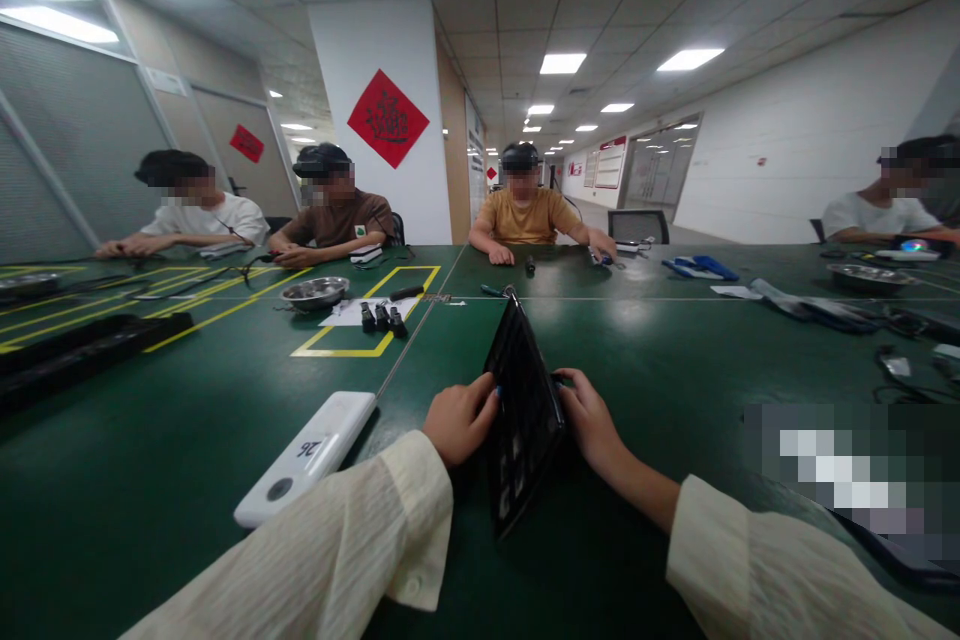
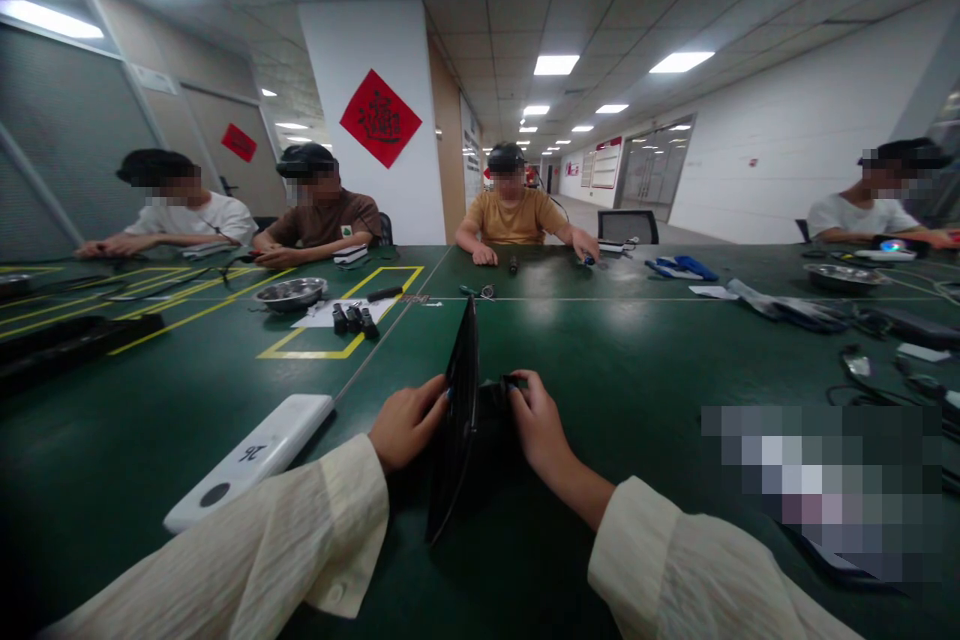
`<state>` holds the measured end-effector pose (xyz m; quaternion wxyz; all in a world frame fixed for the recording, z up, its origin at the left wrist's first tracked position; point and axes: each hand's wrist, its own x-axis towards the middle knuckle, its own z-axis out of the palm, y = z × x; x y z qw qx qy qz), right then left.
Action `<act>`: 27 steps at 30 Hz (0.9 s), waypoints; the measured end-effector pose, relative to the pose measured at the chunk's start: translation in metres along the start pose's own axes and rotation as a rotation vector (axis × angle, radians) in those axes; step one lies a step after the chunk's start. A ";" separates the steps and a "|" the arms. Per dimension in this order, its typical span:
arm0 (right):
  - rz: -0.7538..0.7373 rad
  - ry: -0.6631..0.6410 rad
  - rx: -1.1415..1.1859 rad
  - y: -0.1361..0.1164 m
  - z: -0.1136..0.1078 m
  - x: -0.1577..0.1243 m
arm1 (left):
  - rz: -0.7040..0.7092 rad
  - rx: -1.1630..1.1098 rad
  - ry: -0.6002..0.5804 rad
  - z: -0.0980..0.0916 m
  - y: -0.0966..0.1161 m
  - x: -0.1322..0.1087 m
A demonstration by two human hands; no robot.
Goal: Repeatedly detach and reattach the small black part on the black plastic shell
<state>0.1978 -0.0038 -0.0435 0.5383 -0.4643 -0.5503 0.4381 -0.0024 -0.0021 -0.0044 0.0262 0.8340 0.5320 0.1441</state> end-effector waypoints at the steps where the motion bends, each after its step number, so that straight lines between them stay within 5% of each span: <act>1: -0.002 0.001 0.005 0.000 0.000 0.000 | 0.003 -0.001 -0.002 0.001 -0.001 0.000; 27: -0.022 0.031 -0.054 -0.004 0.000 0.000 | -0.041 -0.035 -0.041 -0.001 0.003 0.002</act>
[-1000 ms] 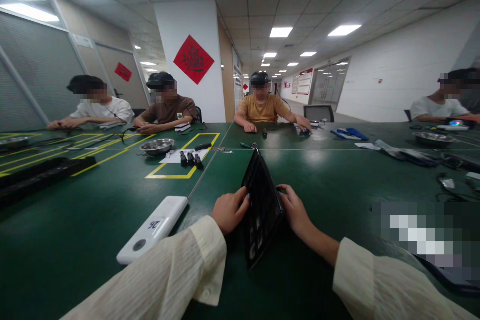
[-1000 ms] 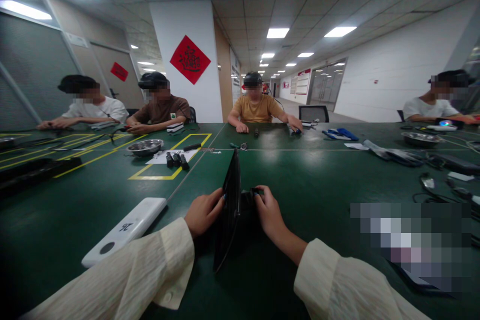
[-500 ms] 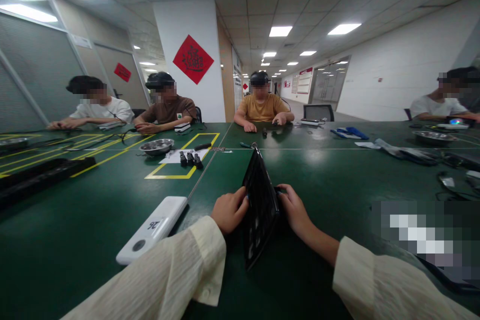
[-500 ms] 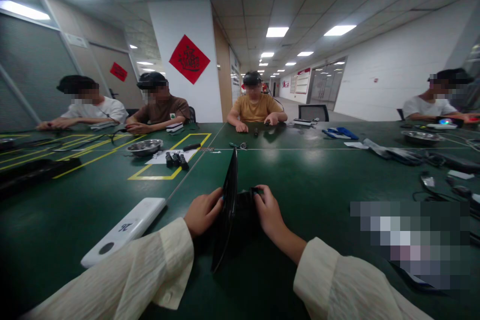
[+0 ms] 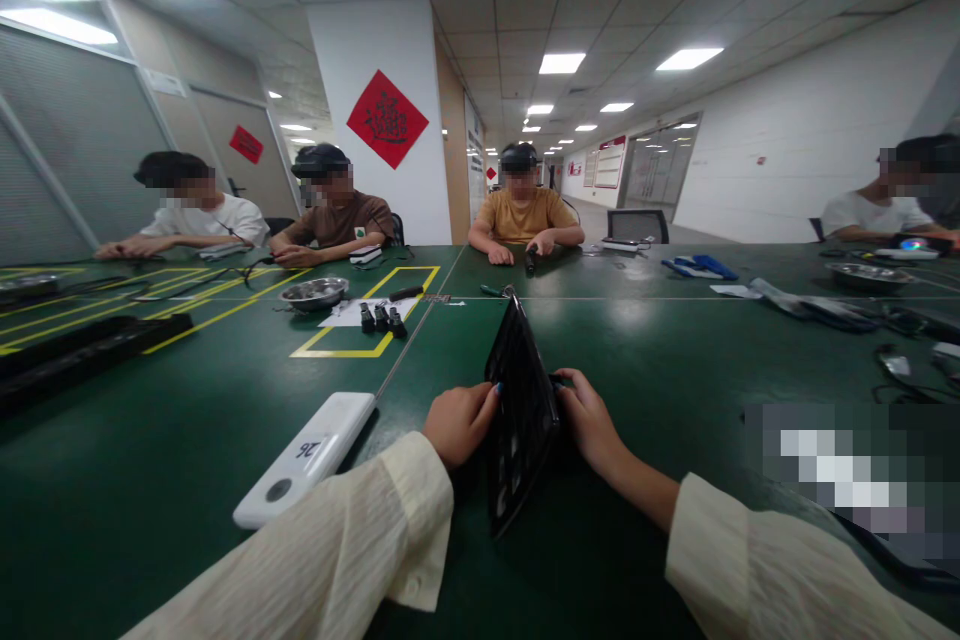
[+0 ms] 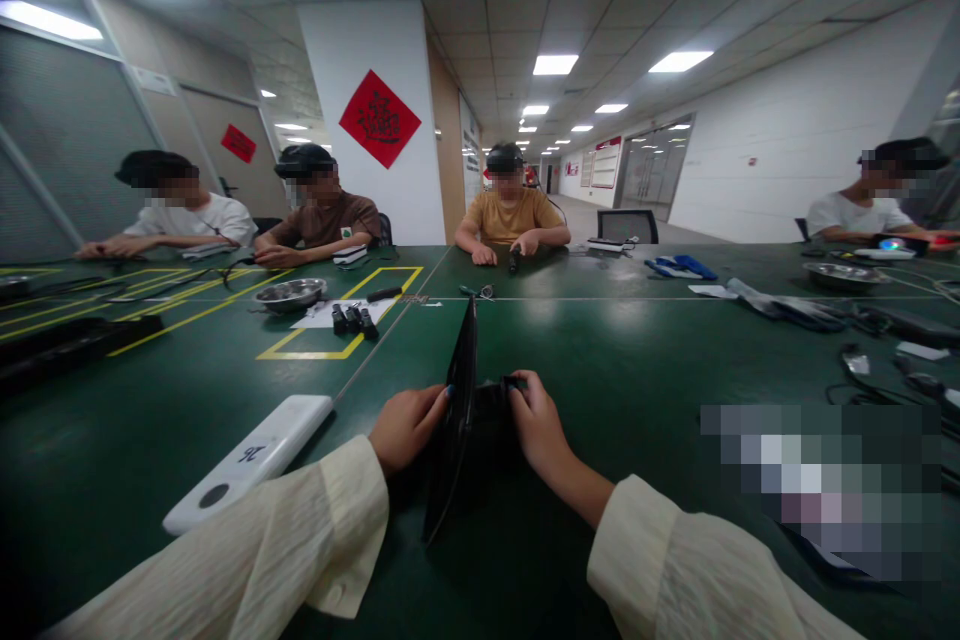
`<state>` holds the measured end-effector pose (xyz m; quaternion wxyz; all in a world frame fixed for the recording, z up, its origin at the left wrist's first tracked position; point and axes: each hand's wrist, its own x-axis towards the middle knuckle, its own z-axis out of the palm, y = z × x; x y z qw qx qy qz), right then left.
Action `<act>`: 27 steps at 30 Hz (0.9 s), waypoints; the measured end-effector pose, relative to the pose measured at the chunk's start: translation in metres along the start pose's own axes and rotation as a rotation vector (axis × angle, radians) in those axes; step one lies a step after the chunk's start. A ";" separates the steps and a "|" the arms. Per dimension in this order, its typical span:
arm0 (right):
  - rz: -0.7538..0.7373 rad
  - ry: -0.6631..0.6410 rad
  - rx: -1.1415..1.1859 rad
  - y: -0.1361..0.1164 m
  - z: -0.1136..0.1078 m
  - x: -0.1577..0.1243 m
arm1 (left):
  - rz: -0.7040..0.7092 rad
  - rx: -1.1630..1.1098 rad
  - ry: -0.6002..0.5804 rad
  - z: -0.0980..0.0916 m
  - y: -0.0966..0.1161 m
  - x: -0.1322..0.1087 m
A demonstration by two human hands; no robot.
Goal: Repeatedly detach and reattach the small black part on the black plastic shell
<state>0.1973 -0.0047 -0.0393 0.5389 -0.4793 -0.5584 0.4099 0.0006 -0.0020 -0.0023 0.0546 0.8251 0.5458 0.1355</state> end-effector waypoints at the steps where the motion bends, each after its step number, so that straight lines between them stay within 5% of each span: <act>1: 0.001 -0.003 0.004 0.000 0.000 0.000 | -0.013 -0.002 0.007 0.000 0.000 0.000; 14: 0.006 0.006 0.015 0.000 0.001 0.001 | 0.007 0.043 0.091 0.010 -0.008 -0.001; 27: 0.023 -0.008 0.024 0.001 0.001 0.001 | 0.031 0.030 0.031 -0.001 0.002 -0.001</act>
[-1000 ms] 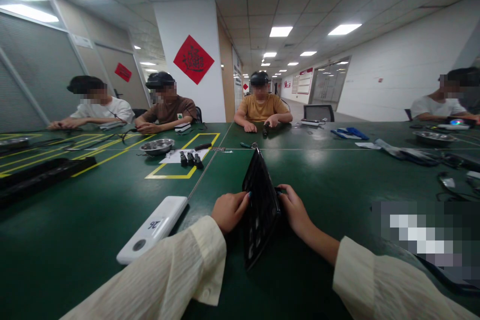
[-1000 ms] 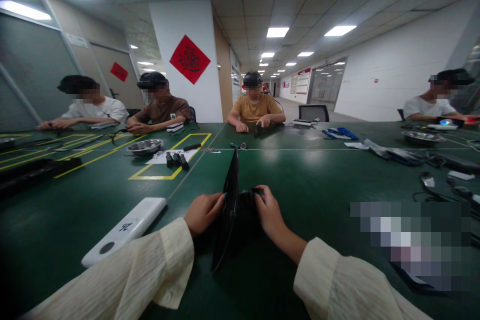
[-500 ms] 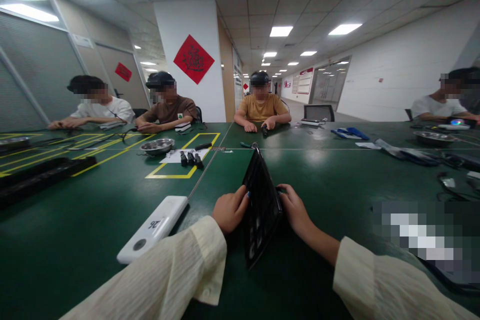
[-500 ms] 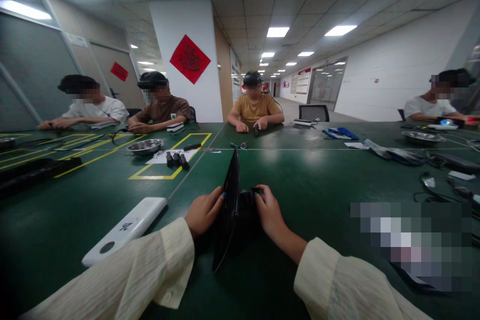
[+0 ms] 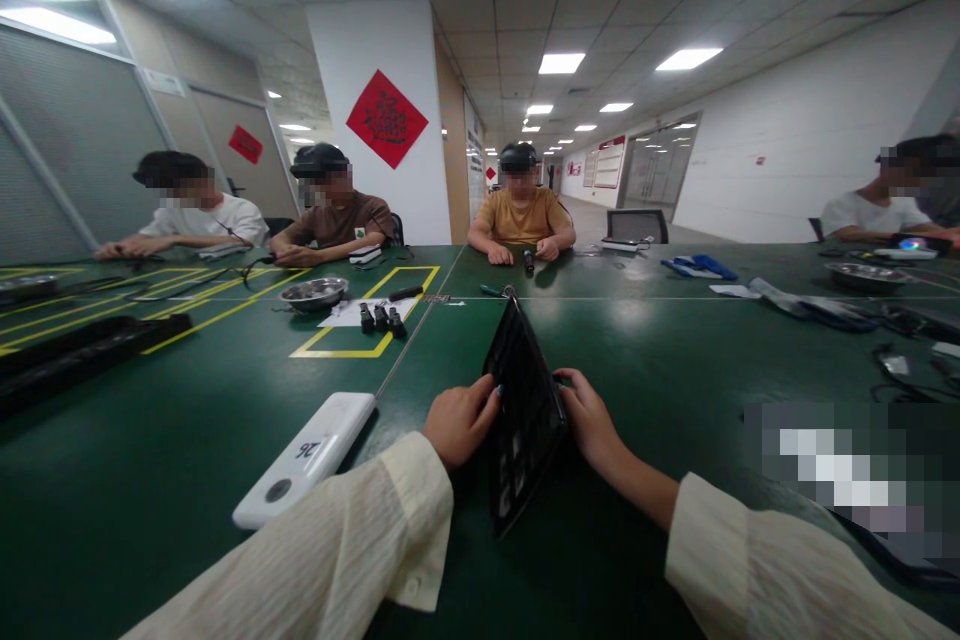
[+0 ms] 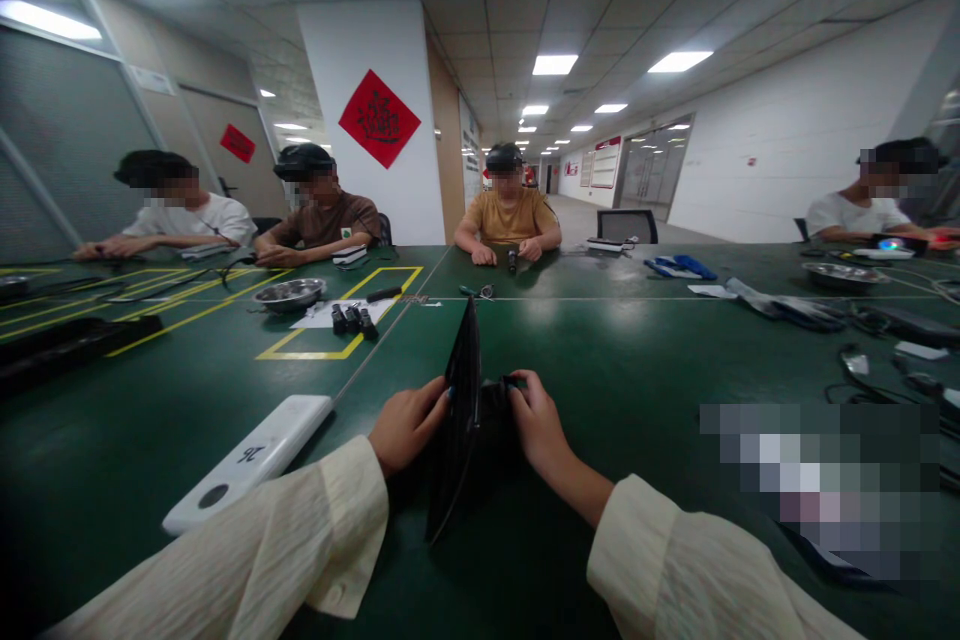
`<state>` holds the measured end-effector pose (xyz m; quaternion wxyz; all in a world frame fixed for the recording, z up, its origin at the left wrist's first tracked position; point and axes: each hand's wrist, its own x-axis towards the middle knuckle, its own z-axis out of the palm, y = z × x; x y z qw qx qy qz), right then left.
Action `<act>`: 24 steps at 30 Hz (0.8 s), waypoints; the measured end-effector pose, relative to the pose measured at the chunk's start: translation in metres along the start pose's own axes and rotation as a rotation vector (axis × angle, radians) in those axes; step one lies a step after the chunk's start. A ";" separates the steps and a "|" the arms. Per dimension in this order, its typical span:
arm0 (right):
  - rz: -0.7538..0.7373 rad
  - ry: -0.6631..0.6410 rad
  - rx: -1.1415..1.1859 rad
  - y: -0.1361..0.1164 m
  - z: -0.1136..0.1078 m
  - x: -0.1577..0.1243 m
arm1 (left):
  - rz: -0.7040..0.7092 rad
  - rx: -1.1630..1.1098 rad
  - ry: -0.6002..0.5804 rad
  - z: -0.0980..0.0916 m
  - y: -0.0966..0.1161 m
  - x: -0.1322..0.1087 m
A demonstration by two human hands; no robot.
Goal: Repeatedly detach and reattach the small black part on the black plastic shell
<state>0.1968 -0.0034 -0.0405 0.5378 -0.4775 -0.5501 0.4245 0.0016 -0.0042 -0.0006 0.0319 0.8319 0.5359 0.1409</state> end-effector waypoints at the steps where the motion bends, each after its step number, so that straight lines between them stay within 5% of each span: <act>1: 0.001 0.001 0.004 -0.001 0.000 0.000 | 0.001 0.000 -0.005 0.000 0.000 0.000; 24: 0.003 0.012 -0.024 0.001 0.000 0.002 | -0.010 -0.015 0.055 0.007 -0.005 -0.001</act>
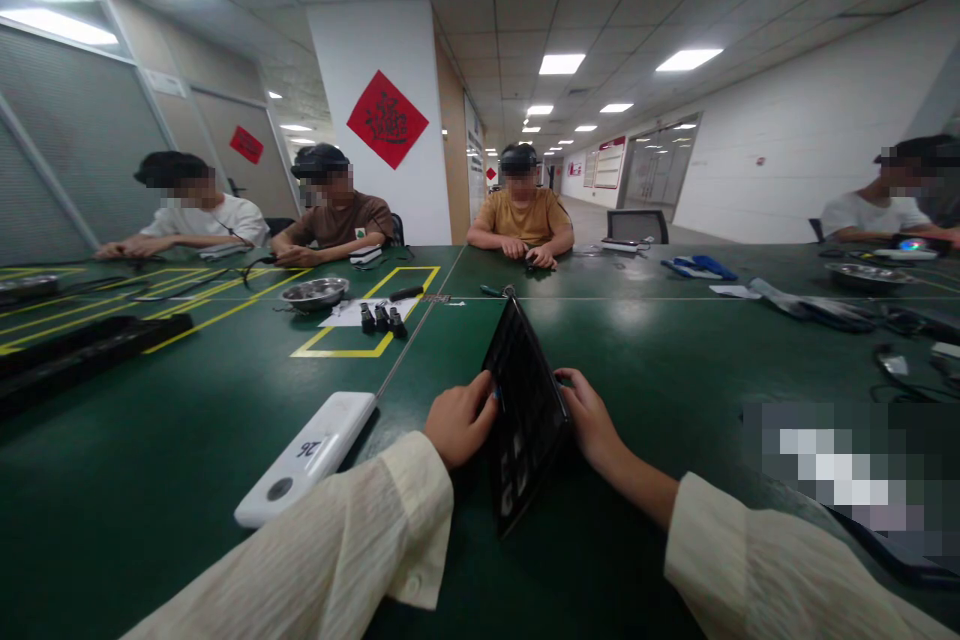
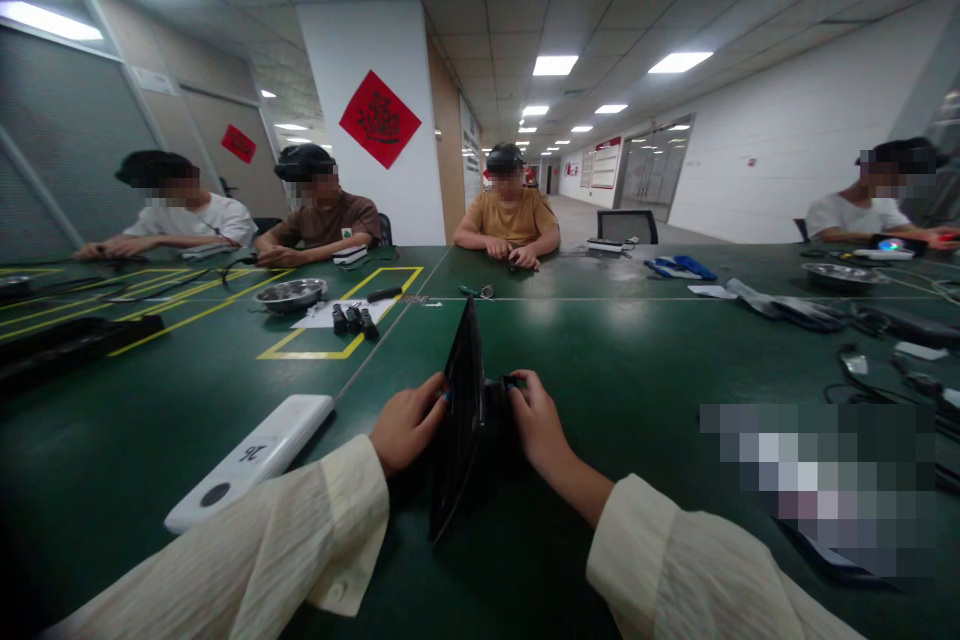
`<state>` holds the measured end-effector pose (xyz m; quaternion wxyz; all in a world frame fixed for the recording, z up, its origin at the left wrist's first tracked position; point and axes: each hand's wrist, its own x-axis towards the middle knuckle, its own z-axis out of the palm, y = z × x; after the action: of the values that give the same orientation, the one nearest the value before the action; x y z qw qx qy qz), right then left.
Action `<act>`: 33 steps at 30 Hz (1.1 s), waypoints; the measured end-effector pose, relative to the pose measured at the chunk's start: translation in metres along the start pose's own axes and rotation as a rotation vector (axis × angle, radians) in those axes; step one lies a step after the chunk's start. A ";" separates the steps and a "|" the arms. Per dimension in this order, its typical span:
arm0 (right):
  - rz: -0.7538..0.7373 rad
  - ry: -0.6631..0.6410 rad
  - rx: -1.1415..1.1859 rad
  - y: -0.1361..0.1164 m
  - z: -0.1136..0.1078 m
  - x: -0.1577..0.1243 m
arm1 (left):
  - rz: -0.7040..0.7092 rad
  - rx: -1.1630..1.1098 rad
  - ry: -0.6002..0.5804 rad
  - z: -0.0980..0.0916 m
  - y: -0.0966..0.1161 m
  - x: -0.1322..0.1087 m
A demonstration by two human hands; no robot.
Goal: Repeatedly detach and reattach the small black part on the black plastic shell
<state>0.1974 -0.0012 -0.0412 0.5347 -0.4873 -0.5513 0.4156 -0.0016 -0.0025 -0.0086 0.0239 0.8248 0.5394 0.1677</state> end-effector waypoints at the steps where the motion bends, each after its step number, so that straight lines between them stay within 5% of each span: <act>1: 0.001 -0.004 0.003 0.000 0.000 0.000 | 0.006 0.002 -0.002 0.000 0.000 0.000; 19: 0.014 -0.012 -0.009 -0.003 -0.001 -0.002 | -0.010 0.053 -0.094 -0.006 0.004 0.002; 33: 0.027 -0.002 0.008 -0.005 0.000 -0.001 | 0.023 0.018 -0.037 -0.005 0.001 0.002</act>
<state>0.1965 -0.0034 -0.0369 0.5304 -0.4921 -0.5437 0.4253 -0.0012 -0.0018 -0.0035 0.0246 0.8342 0.5307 0.1477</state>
